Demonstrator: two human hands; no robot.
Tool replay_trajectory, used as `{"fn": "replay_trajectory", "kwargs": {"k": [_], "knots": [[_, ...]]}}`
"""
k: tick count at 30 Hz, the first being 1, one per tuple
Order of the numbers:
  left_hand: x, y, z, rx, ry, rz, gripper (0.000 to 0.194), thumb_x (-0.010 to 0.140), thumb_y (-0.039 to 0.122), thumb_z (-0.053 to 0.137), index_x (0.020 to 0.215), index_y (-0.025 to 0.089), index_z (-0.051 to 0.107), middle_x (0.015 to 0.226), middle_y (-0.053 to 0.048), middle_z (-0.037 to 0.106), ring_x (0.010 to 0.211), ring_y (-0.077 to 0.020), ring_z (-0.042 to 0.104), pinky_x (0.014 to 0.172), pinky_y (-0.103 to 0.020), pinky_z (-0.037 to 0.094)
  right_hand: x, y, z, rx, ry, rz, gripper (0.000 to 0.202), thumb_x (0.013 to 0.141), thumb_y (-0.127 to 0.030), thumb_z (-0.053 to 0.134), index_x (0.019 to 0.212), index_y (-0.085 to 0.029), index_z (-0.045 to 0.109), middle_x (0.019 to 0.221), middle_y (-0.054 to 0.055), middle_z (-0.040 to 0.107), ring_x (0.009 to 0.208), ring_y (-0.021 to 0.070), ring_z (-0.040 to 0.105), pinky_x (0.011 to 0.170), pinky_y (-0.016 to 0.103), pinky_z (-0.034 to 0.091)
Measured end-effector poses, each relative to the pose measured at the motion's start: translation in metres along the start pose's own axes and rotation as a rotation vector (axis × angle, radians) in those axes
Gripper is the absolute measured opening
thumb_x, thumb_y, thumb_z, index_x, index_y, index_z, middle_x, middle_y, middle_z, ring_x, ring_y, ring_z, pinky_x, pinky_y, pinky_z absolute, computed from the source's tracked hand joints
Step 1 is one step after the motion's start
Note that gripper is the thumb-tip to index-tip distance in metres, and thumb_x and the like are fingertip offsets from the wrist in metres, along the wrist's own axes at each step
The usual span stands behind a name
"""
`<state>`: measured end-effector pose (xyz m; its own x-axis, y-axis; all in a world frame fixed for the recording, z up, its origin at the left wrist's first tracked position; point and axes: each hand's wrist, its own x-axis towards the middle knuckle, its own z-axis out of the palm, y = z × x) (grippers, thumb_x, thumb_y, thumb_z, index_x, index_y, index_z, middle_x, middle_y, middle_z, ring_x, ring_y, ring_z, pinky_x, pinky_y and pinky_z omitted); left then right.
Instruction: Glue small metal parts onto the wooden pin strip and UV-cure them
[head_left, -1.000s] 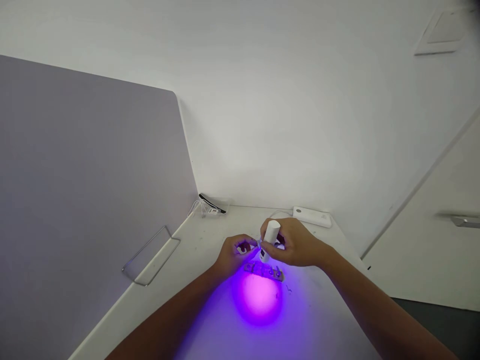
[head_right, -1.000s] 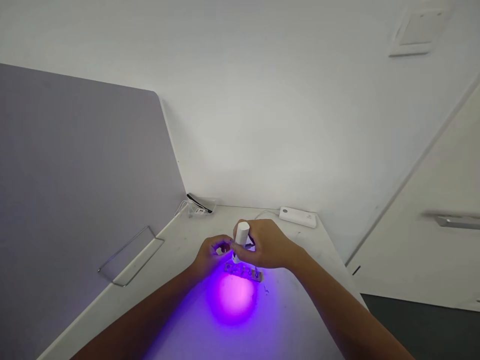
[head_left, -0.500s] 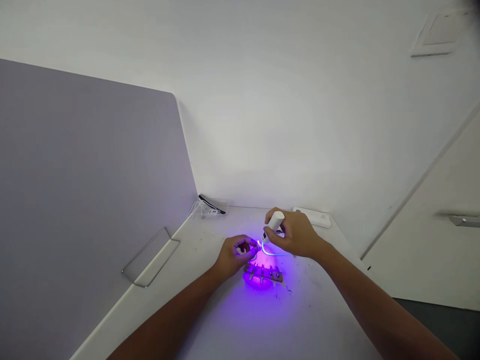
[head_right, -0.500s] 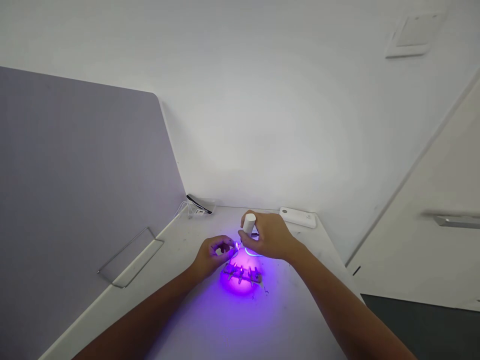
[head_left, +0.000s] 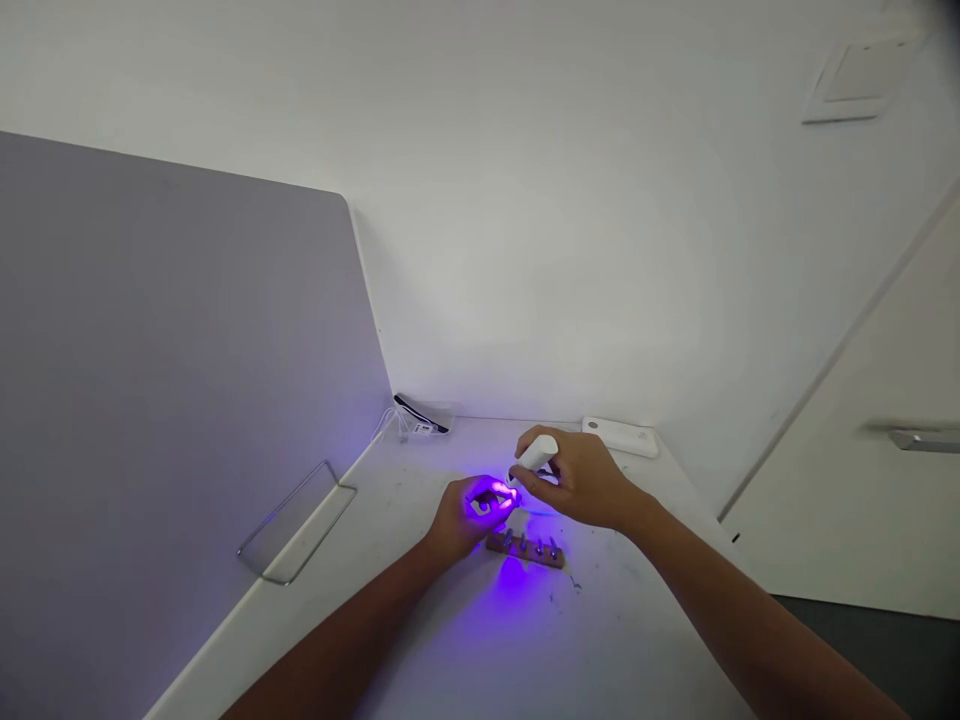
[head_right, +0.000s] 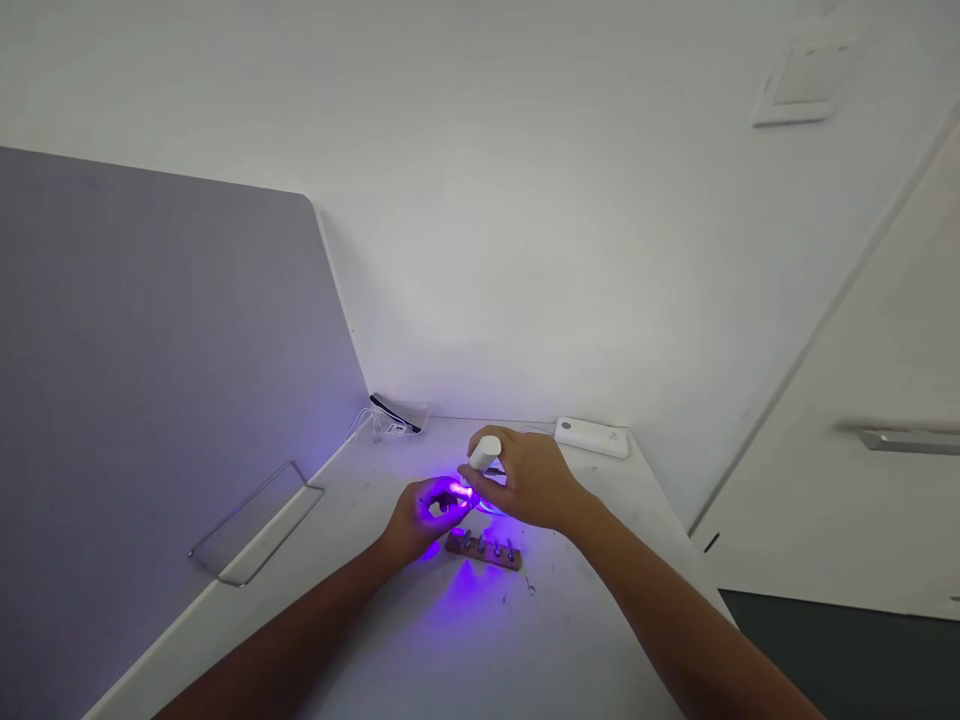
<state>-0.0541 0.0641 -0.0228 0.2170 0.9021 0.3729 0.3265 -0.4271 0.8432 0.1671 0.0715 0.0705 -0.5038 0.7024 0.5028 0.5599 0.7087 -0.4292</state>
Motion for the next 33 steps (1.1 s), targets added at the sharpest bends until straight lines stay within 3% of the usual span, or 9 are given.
{"fn": "replay_trajectory", "kwargs": {"k": [5, 9, 13, 20, 23, 27, 29, 33], "knots": [[0.001, 0.001, 0.000, -0.013, -0.018, 0.006, 0.012, 0.085, 0.025, 0.075, 0.091, 0.018, 0.081, 0.080, -0.004, 0.076, 0.068, -0.0150, 0.061, 0.065, -0.025, 0.048, 0.001, 0.008, -0.002, -0.109, 0.073, 0.015, 0.022, 0.094, -0.045, 0.063, 0.093, -0.024, 0.065, 0.069, -0.003, 0.068, 0.056, 0.0138, 0.056, 0.060, 0.026, 0.033], [0.001, -0.001, 0.000, -0.028, 0.011, 0.002, 0.010, 0.081, 0.024, 0.075, 0.085, 0.015, 0.079, 0.077, -0.005, 0.075, 0.065, -0.0147, 0.060, 0.062, -0.025, 0.046, 0.001, 0.003, -0.010, -0.073, -0.056, -0.011, 0.021, 0.090, -0.037, 0.065, 0.077, -0.022, 0.058, 0.062, -0.003, 0.065, 0.054, 0.0136, 0.055, 0.056, 0.026, 0.032], [0.001, -0.005, 0.001, -0.026, 0.026, 0.015, 0.009, 0.080, 0.023, 0.075, 0.082, 0.015, 0.078, 0.073, -0.005, 0.073, 0.064, -0.0148, 0.060, 0.062, -0.025, 0.047, -0.001, -0.007, -0.011, 0.024, -0.177, -0.051, 0.023, 0.089, -0.035, 0.067, 0.074, -0.022, 0.055, 0.060, -0.003, 0.063, 0.053, 0.0128, 0.054, 0.054, 0.025, 0.032], [0.002, -0.003, 0.000, 0.029, 0.029, 0.007, 0.010, 0.081, 0.024, 0.076, 0.085, 0.016, 0.079, 0.073, -0.002, 0.073, 0.065, -0.0149, 0.061, 0.064, -0.025, 0.048, 0.000, -0.005, 0.004, 0.026, 0.054, 0.020, 0.021, 0.095, -0.044, 0.062, 0.093, -0.023, 0.062, 0.069, -0.003, 0.067, 0.057, 0.0135, 0.055, 0.058, 0.025, 0.035], [0.002, 0.004, -0.001, 0.009, -0.020, 0.021, 0.013, 0.086, 0.026, 0.074, 0.093, 0.018, 0.081, 0.083, -0.004, 0.076, 0.069, -0.0148, 0.061, 0.065, -0.024, 0.047, 0.002, 0.001, 0.009, -0.070, 0.177, 0.061, 0.023, 0.095, -0.046, 0.061, 0.093, -0.023, 0.063, 0.066, -0.003, 0.066, 0.055, 0.0140, 0.056, 0.057, 0.026, 0.033], [0.002, 0.006, -0.001, 0.002, -0.014, 0.007, 0.012, 0.085, 0.027, 0.075, 0.089, 0.017, 0.081, 0.078, -0.003, 0.074, 0.068, -0.0147, 0.060, 0.065, -0.024, 0.047, 0.003, 0.008, 0.014, -0.132, 0.305, 0.118, 0.021, 0.092, -0.043, 0.062, 0.088, -0.023, 0.063, 0.058, -0.004, 0.062, 0.053, 0.0143, 0.056, 0.056, 0.026, 0.031], [0.002, 0.002, -0.001, -0.010, -0.026, 0.004, 0.013, 0.085, 0.028, 0.075, 0.089, 0.017, 0.080, 0.079, -0.004, 0.074, 0.068, -0.0151, 0.060, 0.065, -0.024, 0.047, 0.002, 0.010, 0.015, -0.144, 0.302, 0.098, 0.016, 0.088, -0.039, 0.063, 0.085, -0.023, 0.062, 0.059, -0.004, 0.063, 0.054, 0.0139, 0.056, 0.056, 0.026, 0.031], [0.002, -0.007, -0.001, -0.021, -0.007, 0.009, 0.011, 0.082, 0.024, 0.075, 0.088, 0.016, 0.078, 0.076, -0.004, 0.072, 0.068, -0.0154, 0.060, 0.064, -0.025, 0.046, 0.000, 0.009, 0.012, -0.147, 0.175, 0.027, 0.017, 0.079, -0.033, 0.067, 0.071, -0.022, 0.057, 0.057, -0.004, 0.061, 0.053, 0.0131, 0.052, 0.055, 0.026, 0.030]]}}
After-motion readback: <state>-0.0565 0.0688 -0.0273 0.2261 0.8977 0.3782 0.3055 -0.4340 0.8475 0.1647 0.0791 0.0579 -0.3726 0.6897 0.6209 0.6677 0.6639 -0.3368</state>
